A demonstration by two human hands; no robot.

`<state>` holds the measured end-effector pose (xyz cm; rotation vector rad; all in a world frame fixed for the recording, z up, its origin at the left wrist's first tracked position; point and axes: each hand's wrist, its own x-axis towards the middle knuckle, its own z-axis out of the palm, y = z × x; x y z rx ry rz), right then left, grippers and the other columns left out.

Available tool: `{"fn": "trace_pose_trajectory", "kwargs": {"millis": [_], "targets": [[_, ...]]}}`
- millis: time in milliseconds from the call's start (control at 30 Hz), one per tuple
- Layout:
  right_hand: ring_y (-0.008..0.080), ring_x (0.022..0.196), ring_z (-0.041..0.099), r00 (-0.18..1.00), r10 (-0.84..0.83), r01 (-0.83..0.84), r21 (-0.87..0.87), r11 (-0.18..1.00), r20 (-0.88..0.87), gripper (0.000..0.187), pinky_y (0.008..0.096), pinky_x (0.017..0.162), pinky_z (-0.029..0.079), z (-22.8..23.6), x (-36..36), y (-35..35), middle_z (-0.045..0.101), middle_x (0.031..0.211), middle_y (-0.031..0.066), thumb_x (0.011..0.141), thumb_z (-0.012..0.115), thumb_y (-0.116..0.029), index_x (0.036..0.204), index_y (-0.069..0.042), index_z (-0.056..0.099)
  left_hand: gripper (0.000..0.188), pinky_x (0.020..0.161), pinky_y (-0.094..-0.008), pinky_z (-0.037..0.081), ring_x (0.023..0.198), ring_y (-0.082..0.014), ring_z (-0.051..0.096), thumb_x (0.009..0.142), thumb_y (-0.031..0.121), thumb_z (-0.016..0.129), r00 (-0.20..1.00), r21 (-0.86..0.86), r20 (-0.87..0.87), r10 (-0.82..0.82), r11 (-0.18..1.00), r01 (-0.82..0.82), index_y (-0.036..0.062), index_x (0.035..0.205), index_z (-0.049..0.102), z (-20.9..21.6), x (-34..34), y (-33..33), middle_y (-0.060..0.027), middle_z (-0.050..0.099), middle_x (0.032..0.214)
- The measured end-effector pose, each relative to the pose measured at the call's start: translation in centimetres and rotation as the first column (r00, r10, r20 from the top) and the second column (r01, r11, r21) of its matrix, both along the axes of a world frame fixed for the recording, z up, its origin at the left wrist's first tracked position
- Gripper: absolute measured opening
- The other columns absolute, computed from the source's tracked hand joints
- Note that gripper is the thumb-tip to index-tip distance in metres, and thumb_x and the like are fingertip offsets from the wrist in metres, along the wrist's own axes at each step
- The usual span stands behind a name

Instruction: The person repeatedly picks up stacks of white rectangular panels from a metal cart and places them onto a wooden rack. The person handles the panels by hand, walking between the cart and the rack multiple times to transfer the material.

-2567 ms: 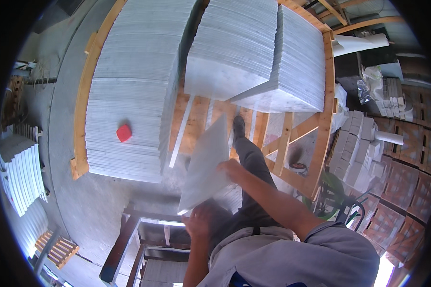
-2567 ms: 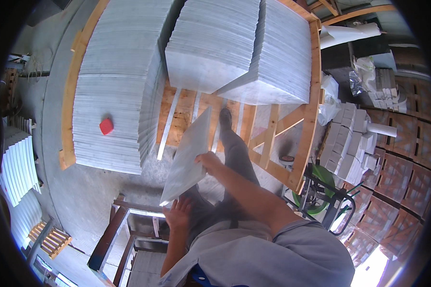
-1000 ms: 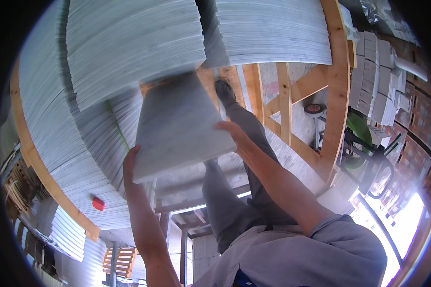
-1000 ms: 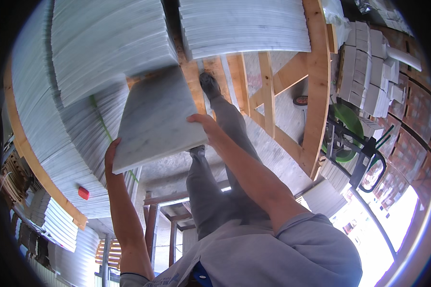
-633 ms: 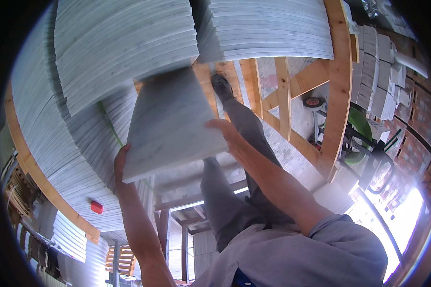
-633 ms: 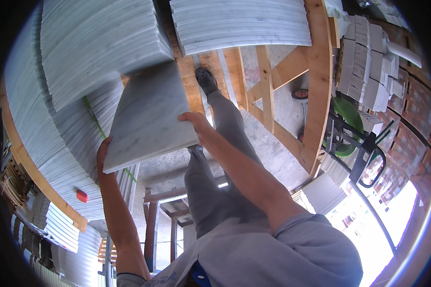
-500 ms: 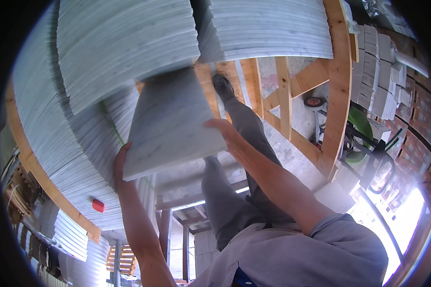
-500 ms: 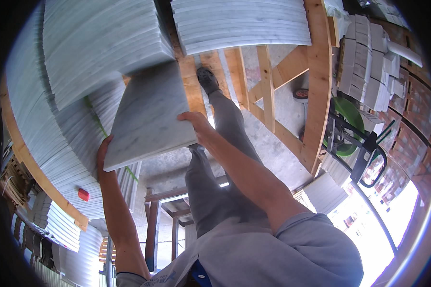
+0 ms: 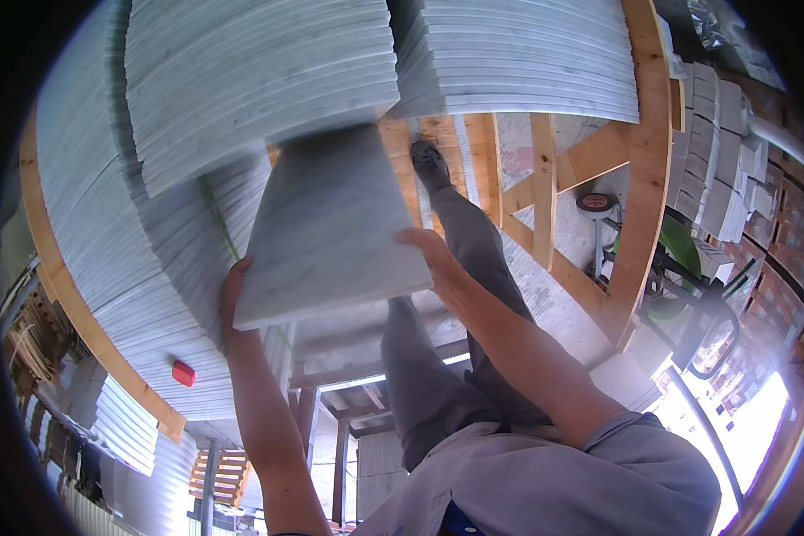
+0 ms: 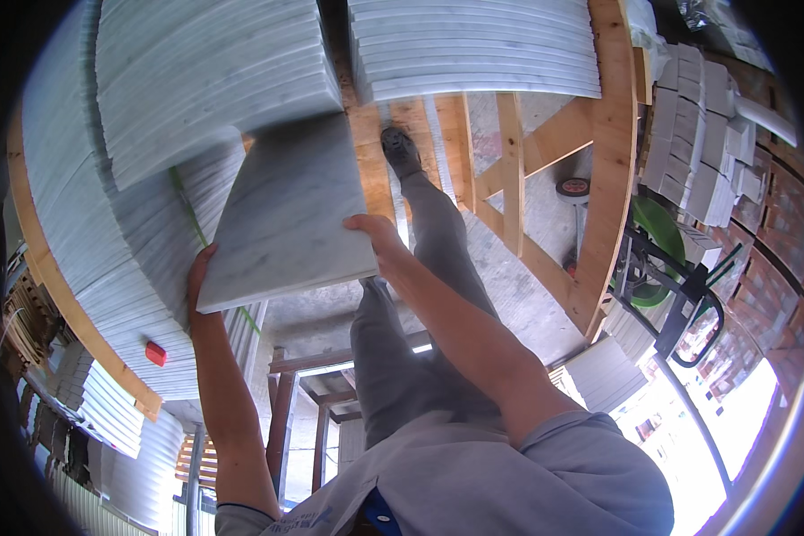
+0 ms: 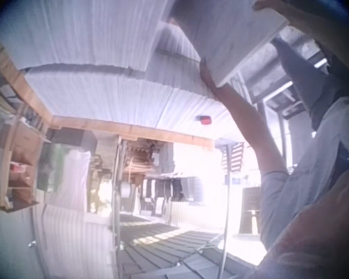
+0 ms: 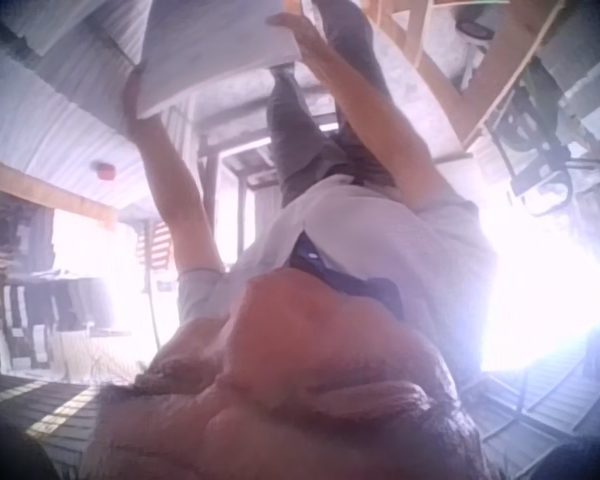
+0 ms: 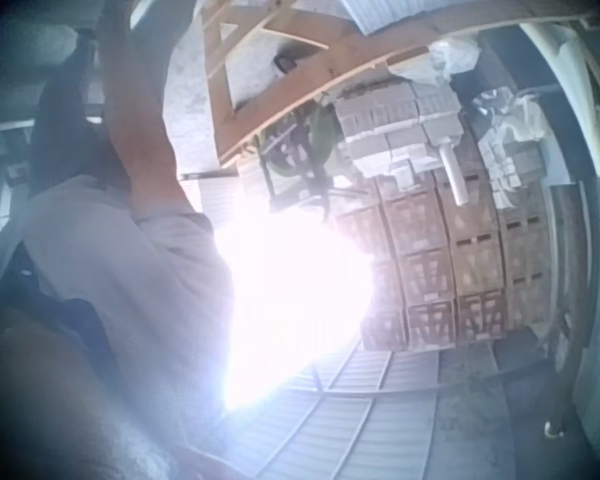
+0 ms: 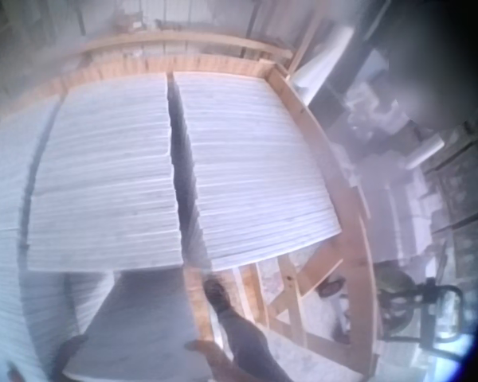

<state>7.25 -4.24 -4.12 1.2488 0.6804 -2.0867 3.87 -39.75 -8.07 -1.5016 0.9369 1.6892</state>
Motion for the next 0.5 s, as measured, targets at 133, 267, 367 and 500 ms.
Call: {"fn": "trace_pose_trajectory", "kwargs": {"millis": [133,267,367,500], "targets": [[0.025,0.076,0.062,1.0,-0.011,0.011,0.002,1.0,0.002,0.029,0.0337,0.069,0.051,-0.3,-0.7,0.2,0.058,0.087,0.0174,0.075,0.056,-0.014,0.093,0.009,0.053,0.034,0.082,-0.0358,0.046,0.083,-0.0261,0.06,0.082,0.028,0.052,0.993,0.16,-0.079,0.083,0.985,-0.069,-0.0008,0.1,0.058,-0.2,-0.5,-0.4,-0.0121,0.063,0.093],[0.025,0.074,0.061,0.998,-0.063,0.063,-0.022,0.998,0.005,0.029,0.0338,0.067,0.051,-0.4,-1.7,0.3,0.058,0.085,0.017,0.075,0.056,-0.013,0.093,0.01,0.053,0.033,0.082,-0.0364,0.045,0.085,-0.0254,0.06,0.083,0.029,0.051,0.971,0.14,-0.195,0.142,0.983,-0.116,0.0011,0.098,0.059,-0.3,-0.7,-0.4,-0.0112,0.063,0.094],[0.0248,0.074,0.061,0.996,-0.085,0.084,-0.041,0.996,-0.021,0.029,0.0338,0.067,0.051,-0.4,-2.7,0.2,0.058,0.084,0.0171,0.076,0.056,-0.013,0.092,0.011,0.053,0.033,0.08,-0.0367,0.046,0.084,-0.0252,0.059,0.084,0.031,0.05,0.943,0.006,-0.286,0.172,0.984,-0.178,0.0027,0.098,0.059,-0.2,-0.8,0.3,-0.0105,0.063,0.093],[0.0249,0.074,0.061,0.996,-0.074,0.073,-0.027,0.997,-0.045,0.029,0.0338,0.067,0.051,-0.2,-3.8,0.2,0.057,0.084,0.0175,0.075,0.056,-0.012,0.092,0.011,0.052,0.033,0.081,-0.0371,0.046,0.087,-0.0257,0.058,0.083,0.031,0.051,0.959,-0.074,-0.269,0.092,0.99,-0.116,0.0033,0.1,0.059,0.3,-1.6,0.7,-0.0108,0.062,0.095]]}}
